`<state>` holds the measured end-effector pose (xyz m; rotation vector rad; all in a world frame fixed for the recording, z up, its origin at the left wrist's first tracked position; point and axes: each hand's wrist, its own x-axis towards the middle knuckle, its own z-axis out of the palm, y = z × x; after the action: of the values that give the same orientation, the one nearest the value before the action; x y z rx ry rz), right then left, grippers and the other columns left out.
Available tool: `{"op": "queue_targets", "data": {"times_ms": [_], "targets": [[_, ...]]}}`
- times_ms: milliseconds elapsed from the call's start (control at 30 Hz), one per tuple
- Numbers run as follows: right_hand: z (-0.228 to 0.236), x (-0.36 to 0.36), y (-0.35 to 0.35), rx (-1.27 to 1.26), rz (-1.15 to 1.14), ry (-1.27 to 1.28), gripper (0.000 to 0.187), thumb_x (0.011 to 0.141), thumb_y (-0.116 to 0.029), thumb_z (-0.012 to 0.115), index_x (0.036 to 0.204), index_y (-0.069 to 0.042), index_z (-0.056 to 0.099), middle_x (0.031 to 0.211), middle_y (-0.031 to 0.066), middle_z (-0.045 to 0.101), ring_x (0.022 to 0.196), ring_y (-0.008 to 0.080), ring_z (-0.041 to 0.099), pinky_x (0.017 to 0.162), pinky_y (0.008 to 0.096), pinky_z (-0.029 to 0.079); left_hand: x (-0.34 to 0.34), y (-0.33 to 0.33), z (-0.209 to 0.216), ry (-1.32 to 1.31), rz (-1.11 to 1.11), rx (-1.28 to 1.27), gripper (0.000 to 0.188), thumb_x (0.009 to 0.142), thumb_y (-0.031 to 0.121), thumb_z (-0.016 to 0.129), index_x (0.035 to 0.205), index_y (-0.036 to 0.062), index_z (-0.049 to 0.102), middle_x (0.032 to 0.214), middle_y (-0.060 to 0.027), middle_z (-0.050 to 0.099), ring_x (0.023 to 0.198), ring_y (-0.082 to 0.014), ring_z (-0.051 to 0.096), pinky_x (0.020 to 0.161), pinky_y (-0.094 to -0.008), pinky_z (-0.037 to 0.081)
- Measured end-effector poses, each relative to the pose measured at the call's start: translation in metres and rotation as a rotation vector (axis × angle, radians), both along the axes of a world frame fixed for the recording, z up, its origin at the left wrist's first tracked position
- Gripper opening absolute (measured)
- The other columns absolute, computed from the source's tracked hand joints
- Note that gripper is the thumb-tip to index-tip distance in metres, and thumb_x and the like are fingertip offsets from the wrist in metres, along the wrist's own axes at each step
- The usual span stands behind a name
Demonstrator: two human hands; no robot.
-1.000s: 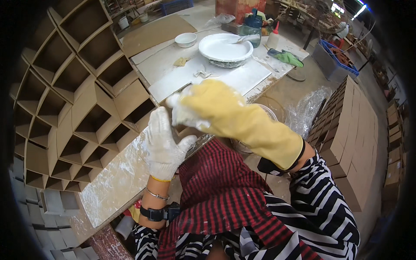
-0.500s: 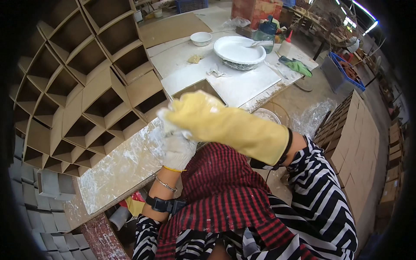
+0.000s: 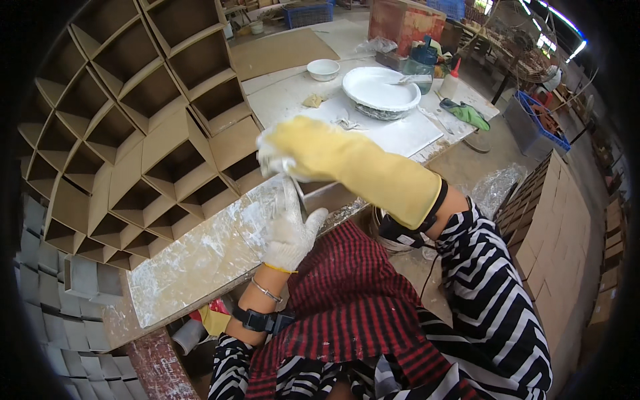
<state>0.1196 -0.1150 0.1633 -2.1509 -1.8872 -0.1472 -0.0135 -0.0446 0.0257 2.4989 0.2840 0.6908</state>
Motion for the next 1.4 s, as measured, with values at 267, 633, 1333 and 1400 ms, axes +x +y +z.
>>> {"op": "queue_targets", "data": {"times_ms": [267, 633, 1333, 1400], "targets": [[-0.009, 0.029, 0.012, -0.048, -0.098, 0.000, 0.023, 0.086, -0.024, 0.057, 0.107, -0.020, 0.065, 0.112, 0.0100, 0.062, 0.106, 0.0321, 0.057, 0.089, 0.0433, 0.046, 0.000, 0.007, 0.027, -0.217, -0.090, 0.417, 0.059, 0.082, 0.029, 0.060, 0.131, -0.0012, 0.045, 0.129, -0.0214, 0.047, 0.124, -0.0392, 0.041, 0.104, -0.0508, 0.029], [-0.004, 0.044, 0.020, 0.096, -0.075, -0.118, 0.031, 0.082, -0.026, 0.061, 0.113, -0.023, 0.060, 0.112, 0.0098, 0.062, 0.105, 0.0317, 0.056, 0.091, 0.0411, 0.044, -0.001, 0.004, 0.029, -0.201, -0.092, 0.387, 0.044, 0.083, 0.024, 0.058, 0.123, 0.0045, 0.055, 0.121, -0.0173, 0.055, 0.115, -0.0352, 0.049, 0.101, -0.0490, 0.033], [-0.032, 0.000, -0.088, 0.243, -0.043, -0.154, 0.023, 0.081, -0.018, 0.064, 0.103, -0.015, 0.061, 0.089, 0.0090, 0.063, 0.089, 0.0304, 0.060, 0.077, 0.0406, 0.050, 0.003, 0.005, 0.027, -0.211, -0.072, 0.466, 0.043, 0.086, 0.023, 0.058, 0.125, 0.0064, 0.053, 0.124, -0.0169, 0.054, 0.115, -0.0347, 0.050, 0.100, -0.0483, 0.035], [-0.029, 0.001, -0.104, 0.287, -0.042, -0.087, 0.024, 0.081, -0.017, 0.064, 0.105, -0.014, 0.062, 0.093, 0.0096, 0.063, 0.089, 0.0315, 0.060, 0.079, 0.0407, 0.050, 0.001, 0.004, 0.029, -0.234, -0.087, 0.507, 0.043, 0.086, 0.025, 0.057, 0.125, 0.0068, 0.053, 0.124, -0.0160, 0.054, 0.115, -0.0333, 0.050, 0.100, -0.0487, 0.034]]}}
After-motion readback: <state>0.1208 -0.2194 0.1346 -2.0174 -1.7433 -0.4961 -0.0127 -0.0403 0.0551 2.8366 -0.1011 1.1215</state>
